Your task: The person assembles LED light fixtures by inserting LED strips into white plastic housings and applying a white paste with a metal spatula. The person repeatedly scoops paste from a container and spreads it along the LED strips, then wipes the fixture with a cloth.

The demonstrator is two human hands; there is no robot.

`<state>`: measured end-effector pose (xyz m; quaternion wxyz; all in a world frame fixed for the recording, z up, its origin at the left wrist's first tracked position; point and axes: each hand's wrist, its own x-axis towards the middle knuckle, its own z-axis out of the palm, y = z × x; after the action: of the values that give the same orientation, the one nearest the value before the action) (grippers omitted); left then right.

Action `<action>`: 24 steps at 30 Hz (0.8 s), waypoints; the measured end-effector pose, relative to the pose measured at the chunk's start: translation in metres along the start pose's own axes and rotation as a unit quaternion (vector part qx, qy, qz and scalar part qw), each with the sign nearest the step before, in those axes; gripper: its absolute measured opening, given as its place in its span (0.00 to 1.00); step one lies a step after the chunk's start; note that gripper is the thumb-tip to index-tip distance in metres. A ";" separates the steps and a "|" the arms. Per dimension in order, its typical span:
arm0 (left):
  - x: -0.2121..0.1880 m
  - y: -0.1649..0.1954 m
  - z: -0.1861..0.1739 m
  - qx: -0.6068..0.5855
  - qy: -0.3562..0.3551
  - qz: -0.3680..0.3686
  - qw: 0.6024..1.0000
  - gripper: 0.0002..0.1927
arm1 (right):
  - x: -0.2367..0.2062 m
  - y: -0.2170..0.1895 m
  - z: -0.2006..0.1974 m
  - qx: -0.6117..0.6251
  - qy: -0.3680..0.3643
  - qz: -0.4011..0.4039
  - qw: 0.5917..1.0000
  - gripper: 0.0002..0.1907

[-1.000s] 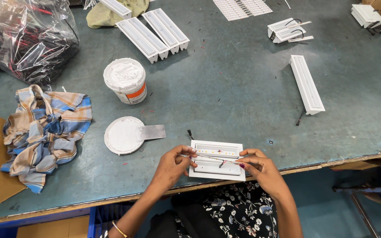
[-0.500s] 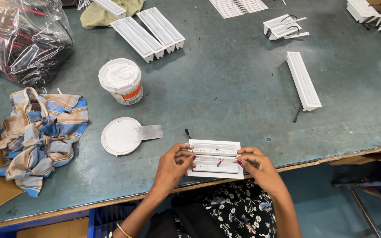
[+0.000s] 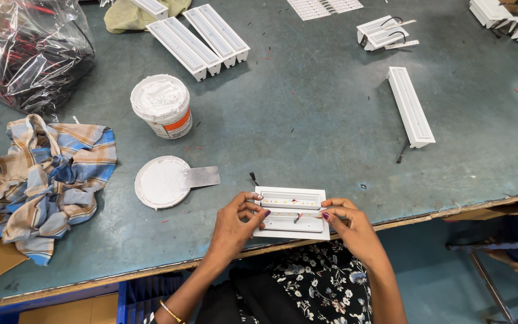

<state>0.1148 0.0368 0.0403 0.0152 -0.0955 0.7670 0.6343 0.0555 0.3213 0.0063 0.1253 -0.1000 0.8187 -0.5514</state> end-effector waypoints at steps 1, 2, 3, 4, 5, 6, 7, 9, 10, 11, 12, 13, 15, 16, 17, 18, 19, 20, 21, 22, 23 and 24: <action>0.000 -0.001 0.002 0.005 0.006 0.006 1.000 0.20 | 0.000 0.000 0.000 -0.005 0.002 0.004 1.000 0.13; 0.000 -0.002 0.003 0.013 0.012 0.020 1.000 0.20 | 0.000 -0.001 0.000 -0.009 0.004 0.009 1.000 0.13; 0.000 -0.004 0.005 0.021 0.017 0.035 0.999 0.20 | 0.000 -0.001 0.000 -0.010 0.005 0.007 1.000 0.13; 0.000 -0.005 0.007 0.029 0.022 0.049 0.998 0.20 | 0.000 -0.001 0.001 -0.010 0.006 0.006 1.000 0.13; -0.001 -0.007 0.008 0.030 0.027 0.059 0.997 0.20 | -0.001 -0.001 0.001 -0.009 0.008 0.005 1.000 0.13; -0.001 -0.009 0.009 0.032 0.032 0.069 0.997 0.20 | -0.001 -0.001 0.001 -0.007 0.008 0.007 1.000 0.13; -0.001 -0.010 0.010 0.034 0.037 0.079 0.996 0.19 | -0.001 -0.001 0.001 -0.004 0.009 0.008 1.000 0.13; -0.001 -0.011 0.012 0.063 0.052 0.099 0.992 0.20 | -0.001 0.000 0.002 -0.003 0.009 0.003 1.000 0.12; 0.000 -0.012 0.013 0.078 0.059 0.109 0.989 0.20 | -0.001 0.000 0.002 -0.005 0.009 -0.003 1.000 0.12; 0.000 -0.012 0.014 0.090 0.063 0.113 0.987 0.20 | -0.001 0.000 0.002 -0.007 0.009 -0.009 1.000 0.12; 0.000 -0.012 0.014 0.103 0.067 0.117 0.985 0.21 | 0.000 -0.001 0.002 -0.006 0.008 -0.010 1.000 0.12; 0.000 -0.012 0.016 0.115 0.071 0.121 0.983 0.21 | 0.000 0.000 0.002 -0.005 0.006 -0.011 1.000 0.12; 0.000 -0.011 0.017 0.122 0.071 0.120 0.983 0.22 | 0.000 -0.001 0.002 -0.003 0.006 -0.012 1.000 0.12; 0.000 -0.011 0.017 0.125 0.070 0.120 0.982 0.22 | 0.000 -0.001 0.002 -0.003 0.008 -0.011 1.000 0.12; -0.001 -0.010 0.017 0.127 0.068 0.114 0.983 0.22 | -0.001 -0.001 0.001 -0.002 0.010 -0.011 1.000 0.12; -0.001 -0.010 0.018 0.128 0.065 0.108 0.984 0.23 | -0.001 -0.001 0.001 -0.009 0.011 -0.010 1.000 0.12; -0.002 -0.009 0.019 0.130 0.062 0.102 0.984 0.23 | -0.002 -0.001 0.000 -0.016 0.013 -0.008 1.000 0.12; -0.002 -0.008 0.019 0.134 0.060 0.102 0.984 0.23 | -0.002 -0.001 0.000 -0.022 0.014 -0.007 1.000 0.12; -0.003 -0.008 0.019 0.139 0.058 0.101 0.983 0.24 | -0.003 -0.001 0.000 -0.017 0.014 -0.007 1.000 0.12; -0.003 -0.007 0.019 0.143 0.056 0.100 0.983 0.24 | -0.003 -0.001 0.000 -0.012 0.013 -0.008 1.000 0.12; -0.003 -0.006 0.018 0.146 0.053 0.097 0.983 0.24 | -0.003 -0.001 0.000 -0.007 0.013 -0.008 1.000 0.12; -0.003 -0.005 0.018 0.148 0.050 0.095 0.983 0.25 | -0.003 -0.001 0.000 -0.009 0.012 -0.010 1.000 0.12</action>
<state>0.1169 0.0535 0.0321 -0.0696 -0.0511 0.8578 0.5066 0.0582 0.3219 0.0079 0.1090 -0.1021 0.8239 -0.5467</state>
